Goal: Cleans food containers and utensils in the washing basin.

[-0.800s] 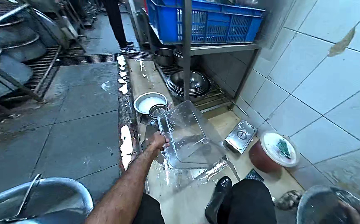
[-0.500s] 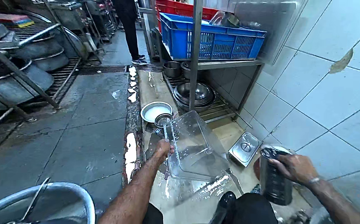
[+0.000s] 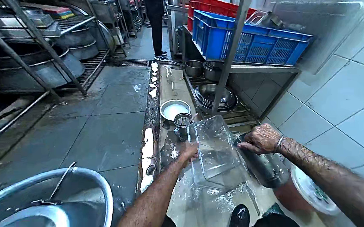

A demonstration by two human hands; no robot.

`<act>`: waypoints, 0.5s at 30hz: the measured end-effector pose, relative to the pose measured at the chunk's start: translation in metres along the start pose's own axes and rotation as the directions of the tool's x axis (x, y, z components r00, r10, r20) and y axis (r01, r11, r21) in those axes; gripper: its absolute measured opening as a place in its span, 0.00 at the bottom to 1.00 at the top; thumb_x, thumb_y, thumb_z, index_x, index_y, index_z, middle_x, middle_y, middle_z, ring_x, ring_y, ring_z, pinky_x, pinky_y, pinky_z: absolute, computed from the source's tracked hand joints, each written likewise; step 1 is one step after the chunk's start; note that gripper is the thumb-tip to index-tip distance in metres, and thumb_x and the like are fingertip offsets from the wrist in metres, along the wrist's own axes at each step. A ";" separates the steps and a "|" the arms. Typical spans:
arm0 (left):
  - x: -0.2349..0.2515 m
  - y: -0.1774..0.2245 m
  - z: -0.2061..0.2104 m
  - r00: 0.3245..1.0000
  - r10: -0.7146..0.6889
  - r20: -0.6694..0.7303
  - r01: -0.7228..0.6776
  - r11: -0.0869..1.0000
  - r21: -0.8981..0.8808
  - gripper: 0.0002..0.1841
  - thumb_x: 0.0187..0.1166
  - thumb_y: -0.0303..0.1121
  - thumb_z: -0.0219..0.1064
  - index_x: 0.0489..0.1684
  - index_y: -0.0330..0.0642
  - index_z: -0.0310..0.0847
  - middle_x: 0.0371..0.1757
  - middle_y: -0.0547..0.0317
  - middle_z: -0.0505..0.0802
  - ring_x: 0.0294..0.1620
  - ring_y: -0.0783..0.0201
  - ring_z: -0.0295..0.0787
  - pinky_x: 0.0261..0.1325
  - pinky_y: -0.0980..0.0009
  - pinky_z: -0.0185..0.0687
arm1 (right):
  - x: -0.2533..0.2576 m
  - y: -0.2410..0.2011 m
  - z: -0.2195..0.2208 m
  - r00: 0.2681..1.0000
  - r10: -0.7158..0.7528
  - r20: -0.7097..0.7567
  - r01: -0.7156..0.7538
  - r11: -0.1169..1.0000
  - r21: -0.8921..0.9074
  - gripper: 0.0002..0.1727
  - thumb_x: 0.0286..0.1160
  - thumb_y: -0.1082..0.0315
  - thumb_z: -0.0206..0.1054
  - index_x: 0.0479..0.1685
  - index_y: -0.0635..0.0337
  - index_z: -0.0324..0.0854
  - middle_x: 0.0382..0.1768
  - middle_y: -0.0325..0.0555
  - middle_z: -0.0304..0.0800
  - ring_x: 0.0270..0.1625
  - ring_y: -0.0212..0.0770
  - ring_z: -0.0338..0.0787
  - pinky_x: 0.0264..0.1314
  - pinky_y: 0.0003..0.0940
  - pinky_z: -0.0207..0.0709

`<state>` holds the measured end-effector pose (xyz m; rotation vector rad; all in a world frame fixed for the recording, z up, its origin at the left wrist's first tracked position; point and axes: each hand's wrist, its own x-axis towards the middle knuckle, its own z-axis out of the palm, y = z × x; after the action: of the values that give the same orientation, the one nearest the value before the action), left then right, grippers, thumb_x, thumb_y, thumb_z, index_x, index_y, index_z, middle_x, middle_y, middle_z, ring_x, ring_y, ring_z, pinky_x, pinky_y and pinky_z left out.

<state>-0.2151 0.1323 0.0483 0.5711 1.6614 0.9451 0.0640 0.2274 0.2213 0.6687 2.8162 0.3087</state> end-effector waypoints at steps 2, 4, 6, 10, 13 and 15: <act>0.000 0.000 -0.003 1.000 -0.004 0.029 0.004 1.000 -0.008 0.32 0.90 0.53 0.59 0.78 0.33 0.65 0.49 0.42 0.89 0.42 0.54 0.89 0.46 0.58 0.87 | 0.012 -0.008 -0.010 0.998 -0.026 0.059 0.027 0.999 -0.020 0.37 0.81 0.30 0.51 0.17 0.50 0.83 0.16 0.41 0.82 0.27 0.46 0.88 0.30 0.50 0.76; -0.003 0.000 -0.004 0.999 -0.009 0.042 0.010 1.000 -0.028 0.34 0.88 0.54 0.61 0.81 0.34 0.63 0.51 0.40 0.88 0.44 0.53 0.89 0.48 0.57 0.86 | 0.020 -0.012 -0.014 0.995 -0.036 0.097 0.038 0.999 -0.020 0.37 0.81 0.30 0.52 0.17 0.50 0.83 0.16 0.41 0.82 0.27 0.46 0.88 0.31 0.50 0.75; -0.006 0.000 -0.005 0.999 -0.009 0.036 0.009 1.000 -0.012 0.37 0.86 0.55 0.63 0.84 0.34 0.59 0.55 0.37 0.87 0.45 0.51 0.90 0.49 0.56 0.88 | 0.023 -0.013 -0.014 0.991 -0.019 0.129 0.021 1.000 -0.019 0.37 0.80 0.29 0.52 0.18 0.50 0.84 0.17 0.41 0.83 0.28 0.46 0.89 0.32 0.51 0.76; -0.004 -0.001 -0.010 1.000 0.006 0.026 -0.007 0.999 0.041 0.40 0.84 0.50 0.69 0.86 0.33 0.55 0.56 0.35 0.87 0.45 0.49 0.90 0.50 0.54 0.88 | 0.022 -0.018 -0.012 0.990 -0.009 0.138 0.011 1.000 -0.008 0.37 0.79 0.28 0.52 0.20 0.49 0.85 0.17 0.41 0.84 0.28 0.46 0.89 0.33 0.52 0.77; 0.001 -0.003 -0.016 0.999 -0.016 0.035 0.013 0.997 0.074 0.35 0.85 0.47 0.67 0.81 0.31 0.59 0.42 0.44 0.86 0.32 0.58 0.86 0.39 0.62 0.86 | 0.021 -0.022 -0.012 0.986 -0.009 0.164 0.008 1.000 0.004 0.37 0.79 0.27 0.51 0.20 0.49 0.85 0.18 0.41 0.84 0.29 0.47 0.90 0.33 0.52 0.77; 0.001 -0.004 -0.021 0.999 -0.037 0.034 0.034 0.995 0.097 0.32 0.87 0.47 0.65 0.77 0.30 0.63 0.40 0.46 0.85 0.30 0.59 0.84 0.38 0.62 0.85 | 0.024 -0.021 -0.008 0.982 -0.006 0.190 0.005 1.000 0.010 0.38 0.79 0.27 0.51 0.20 0.49 0.85 0.18 0.41 0.84 0.30 0.47 0.90 0.33 0.53 0.77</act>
<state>-0.2350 0.1241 0.0465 0.6178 1.6870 0.8277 0.0327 0.2188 0.2194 0.6553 2.6388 0.2174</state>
